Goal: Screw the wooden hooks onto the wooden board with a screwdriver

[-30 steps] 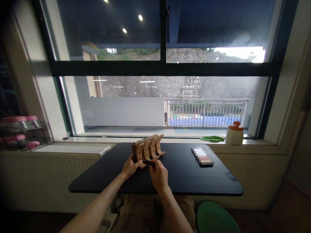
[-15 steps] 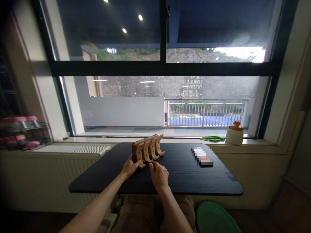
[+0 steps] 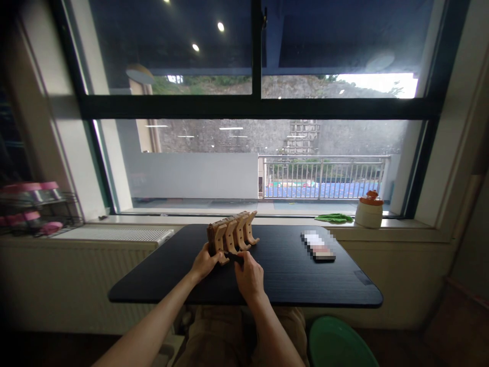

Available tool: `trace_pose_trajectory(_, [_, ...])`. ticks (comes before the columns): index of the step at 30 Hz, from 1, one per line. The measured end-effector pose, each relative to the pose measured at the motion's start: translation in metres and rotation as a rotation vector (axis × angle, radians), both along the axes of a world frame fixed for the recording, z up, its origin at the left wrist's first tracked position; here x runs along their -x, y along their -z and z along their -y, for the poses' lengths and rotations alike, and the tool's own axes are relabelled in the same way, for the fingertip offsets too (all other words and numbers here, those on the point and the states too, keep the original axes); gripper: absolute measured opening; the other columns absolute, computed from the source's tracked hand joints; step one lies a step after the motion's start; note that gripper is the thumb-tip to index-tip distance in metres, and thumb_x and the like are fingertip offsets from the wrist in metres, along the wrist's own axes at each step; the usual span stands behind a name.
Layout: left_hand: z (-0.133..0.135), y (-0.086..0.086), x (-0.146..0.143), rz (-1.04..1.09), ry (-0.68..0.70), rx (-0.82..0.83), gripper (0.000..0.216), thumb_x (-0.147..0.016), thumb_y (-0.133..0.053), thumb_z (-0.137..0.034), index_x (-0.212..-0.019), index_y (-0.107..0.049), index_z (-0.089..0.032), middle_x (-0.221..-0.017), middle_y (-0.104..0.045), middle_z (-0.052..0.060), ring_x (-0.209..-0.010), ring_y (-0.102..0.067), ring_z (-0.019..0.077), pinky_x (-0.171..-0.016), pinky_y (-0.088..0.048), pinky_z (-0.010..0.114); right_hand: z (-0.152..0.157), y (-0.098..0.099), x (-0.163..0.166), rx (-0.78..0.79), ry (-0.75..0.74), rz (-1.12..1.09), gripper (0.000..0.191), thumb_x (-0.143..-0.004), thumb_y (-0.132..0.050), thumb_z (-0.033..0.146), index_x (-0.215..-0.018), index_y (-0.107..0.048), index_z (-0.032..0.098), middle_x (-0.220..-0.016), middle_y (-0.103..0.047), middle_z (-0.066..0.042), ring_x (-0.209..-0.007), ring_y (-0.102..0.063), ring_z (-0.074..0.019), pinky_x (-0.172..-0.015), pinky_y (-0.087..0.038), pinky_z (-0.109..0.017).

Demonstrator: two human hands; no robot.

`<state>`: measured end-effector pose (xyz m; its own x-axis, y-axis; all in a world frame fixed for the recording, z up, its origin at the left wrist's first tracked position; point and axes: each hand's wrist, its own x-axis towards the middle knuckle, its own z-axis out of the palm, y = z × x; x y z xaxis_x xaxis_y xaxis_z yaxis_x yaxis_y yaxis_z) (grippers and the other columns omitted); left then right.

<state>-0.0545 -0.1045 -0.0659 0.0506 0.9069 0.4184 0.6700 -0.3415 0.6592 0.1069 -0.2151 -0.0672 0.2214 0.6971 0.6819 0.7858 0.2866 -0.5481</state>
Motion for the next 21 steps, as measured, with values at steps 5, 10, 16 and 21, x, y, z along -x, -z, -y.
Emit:
trace_pose_trajectory(5, [-0.0011,0.0001,-0.0006,0.0,-0.002,0.004,0.04,-0.074,-0.056,-0.035,-0.111,-0.048,-0.019,-0.1,-0.065,0.007,-0.092,-0.061,0.022,-0.078,-0.044,0.029,-0.0006,0.0006,-0.002,0.005,0.017,0.003,0.02,-0.079,-0.048,0.024,-0.095,-0.059,0.024,-0.084,-0.066,0.0,-0.066,-0.058,-0.0126,-0.06,-0.038,-0.022])
trace_pose_trajectory(10, [-0.0026,0.0009,-0.0009,-0.004,-0.007,0.0,0.041,-0.074,-0.056,-0.034,-0.112,-0.048,-0.018,-0.101,-0.065,0.008,-0.094,-0.061,0.0221,-0.079,-0.044,0.029,-0.0031,0.003,-0.0031,0.025,0.049,0.02,0.019,-0.08,-0.049,0.027,-0.093,-0.061,0.024,-0.083,-0.067,0.0,-0.066,-0.06,-0.0135,-0.061,-0.038,-0.022])
trace_pose_trajectory(16, [-0.0059,0.0033,0.0005,-0.016,-0.011,-0.022,0.043,-0.073,-0.057,-0.034,-0.112,-0.048,-0.02,-0.1,-0.065,0.008,-0.093,-0.062,0.0218,-0.079,-0.044,0.029,-0.0034,0.0051,-0.003,0.057,0.073,0.064,0.026,-0.086,-0.043,0.037,-0.081,-0.064,0.023,-0.074,-0.068,-0.003,-0.066,-0.062,-0.0169,-0.058,-0.036,-0.024])
trace_pose_trajectory(21, [-0.0064,0.0029,-0.0013,-0.033,-0.02,-0.054,0.041,-0.07,-0.059,-0.04,-0.105,-0.051,-0.02,-0.095,-0.066,0.007,-0.09,-0.062,0.0227,-0.075,-0.045,0.03,-0.0004,0.0023,-0.0003,0.054,0.057,0.08,0.024,-0.086,-0.042,0.034,-0.089,-0.063,0.024,-0.082,-0.069,-0.003,-0.073,-0.063,-0.017,-0.063,-0.039,-0.025])
